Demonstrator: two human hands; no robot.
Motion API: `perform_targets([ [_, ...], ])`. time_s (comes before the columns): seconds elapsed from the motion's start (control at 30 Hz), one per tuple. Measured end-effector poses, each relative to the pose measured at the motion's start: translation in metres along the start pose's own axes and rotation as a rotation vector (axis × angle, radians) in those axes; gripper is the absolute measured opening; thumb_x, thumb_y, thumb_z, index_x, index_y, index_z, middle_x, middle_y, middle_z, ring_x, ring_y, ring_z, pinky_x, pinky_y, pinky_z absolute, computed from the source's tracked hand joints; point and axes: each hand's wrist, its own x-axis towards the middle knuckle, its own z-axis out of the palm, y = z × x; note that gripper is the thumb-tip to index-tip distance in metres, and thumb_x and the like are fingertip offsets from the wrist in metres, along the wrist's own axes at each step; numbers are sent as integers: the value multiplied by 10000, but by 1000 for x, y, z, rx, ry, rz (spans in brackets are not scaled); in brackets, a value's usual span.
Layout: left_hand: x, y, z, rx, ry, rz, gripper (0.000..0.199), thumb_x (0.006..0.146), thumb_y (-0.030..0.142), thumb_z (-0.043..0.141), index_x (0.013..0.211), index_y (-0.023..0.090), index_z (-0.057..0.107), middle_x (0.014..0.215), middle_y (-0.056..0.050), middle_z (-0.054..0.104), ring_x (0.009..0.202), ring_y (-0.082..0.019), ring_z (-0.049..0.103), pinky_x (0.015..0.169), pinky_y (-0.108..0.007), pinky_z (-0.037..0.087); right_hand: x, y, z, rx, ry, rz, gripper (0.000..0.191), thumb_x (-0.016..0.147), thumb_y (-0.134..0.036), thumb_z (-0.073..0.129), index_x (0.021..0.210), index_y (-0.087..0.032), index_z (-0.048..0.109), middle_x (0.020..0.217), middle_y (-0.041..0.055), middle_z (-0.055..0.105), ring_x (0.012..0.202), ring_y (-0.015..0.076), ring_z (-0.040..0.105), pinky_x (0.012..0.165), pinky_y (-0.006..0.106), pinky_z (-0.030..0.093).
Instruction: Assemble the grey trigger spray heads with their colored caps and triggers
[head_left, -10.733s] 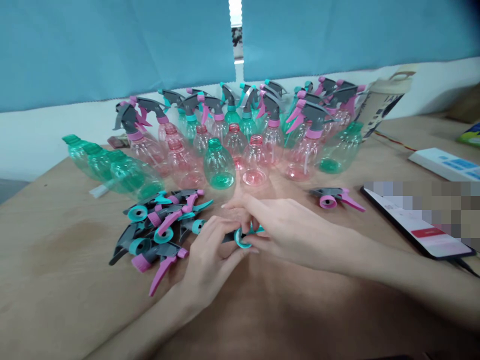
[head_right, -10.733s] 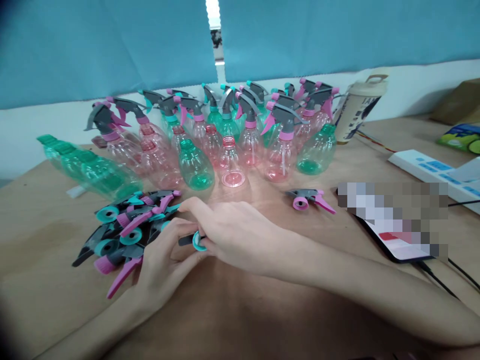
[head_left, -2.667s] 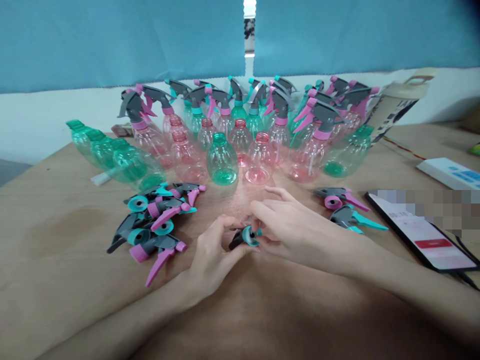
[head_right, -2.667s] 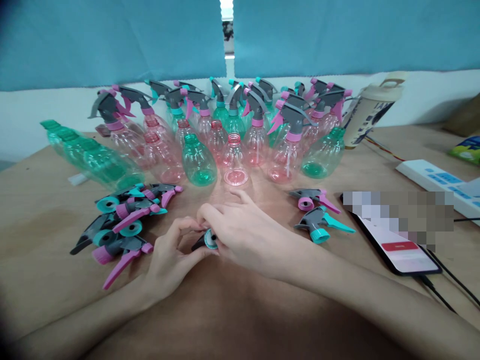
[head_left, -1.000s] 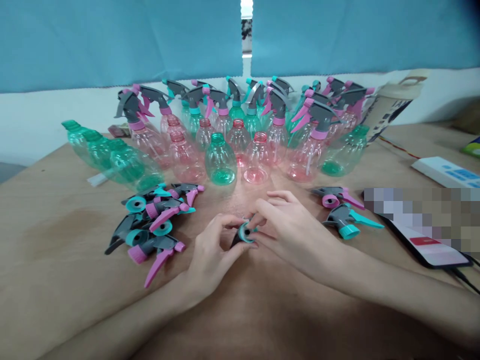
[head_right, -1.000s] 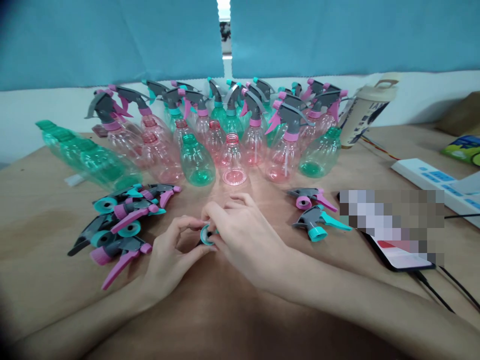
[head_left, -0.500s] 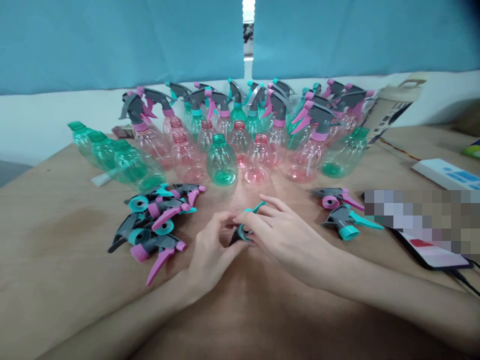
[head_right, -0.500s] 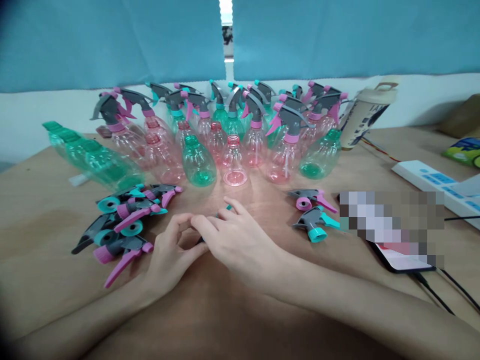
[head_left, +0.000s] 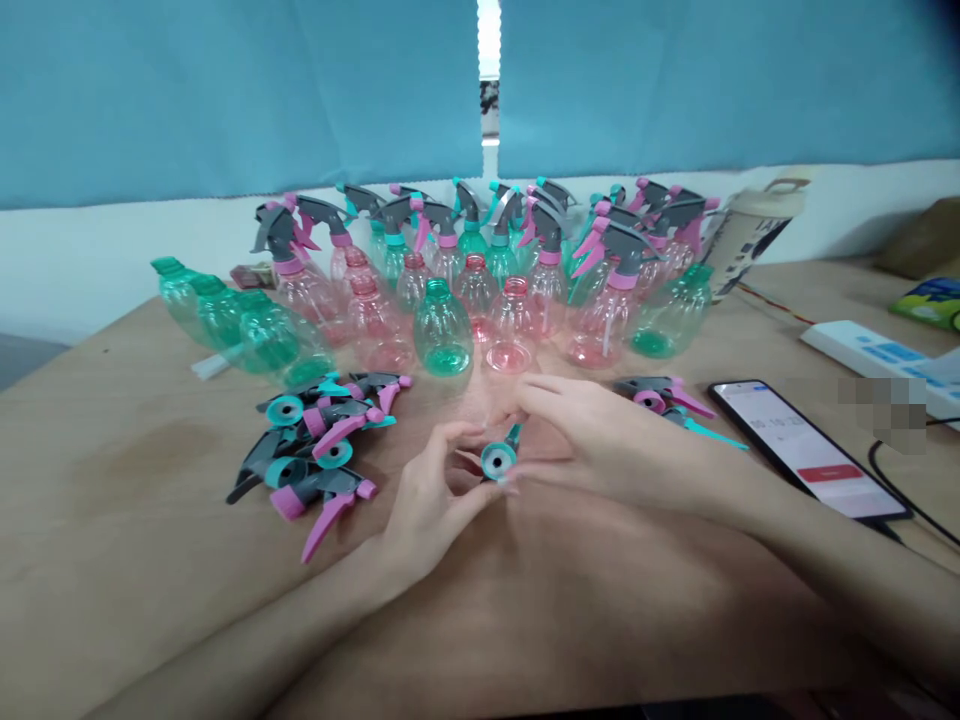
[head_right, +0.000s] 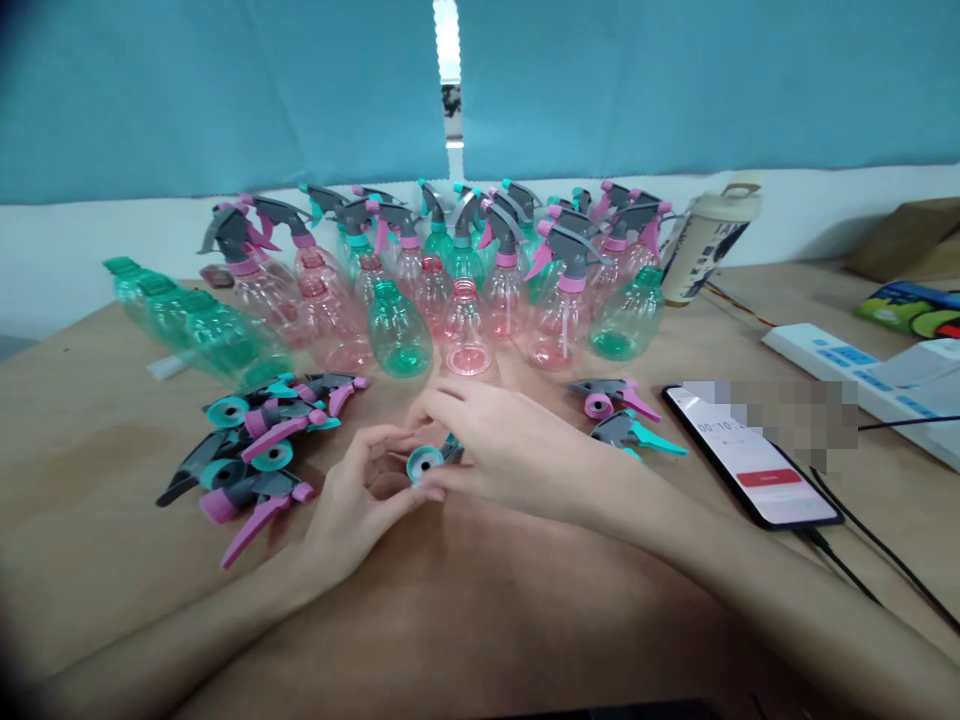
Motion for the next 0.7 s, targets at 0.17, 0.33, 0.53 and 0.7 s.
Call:
perform_targets([
  [0.17,2,4,1,-137,-16,-57,478,662,231,748,1041,220,457,849,-12,670,801,-195,673,683,-317,559,-13,-3,2,-70,-144,20,351,821,-327,609,1131,-179,536,1148,86,575,1028,212,548,832,347,450],
  [0.33,0,10,4,-182,-132,-120,597,613,211,789,1098,220,442,880,-25,692,819,-214,667,702,-328,533,-26,-4,10,-97,-144,-5,532,796,-306,643,1286,-218,456,1195,83,583,1067,225,553,858,363,452],
  [0.53,0,7,10,-399,-370,-287,696,653,182,763,1226,198,369,902,-48,694,913,-240,658,821,-397,496,-34,-8,21,-84,-141,-24,418,869,-263,540,1282,-295,486,1254,11,581,1080,205,573,862,327,465],
  [0.7,3,9,10,-523,-453,-387,776,640,186,771,1285,183,340,914,-52,697,914,-236,661,856,-413,473,-40,-10,27,-85,-116,29,492,831,-178,569,1290,-321,469,1240,-17,588,1087,192,565,862,326,463],
])
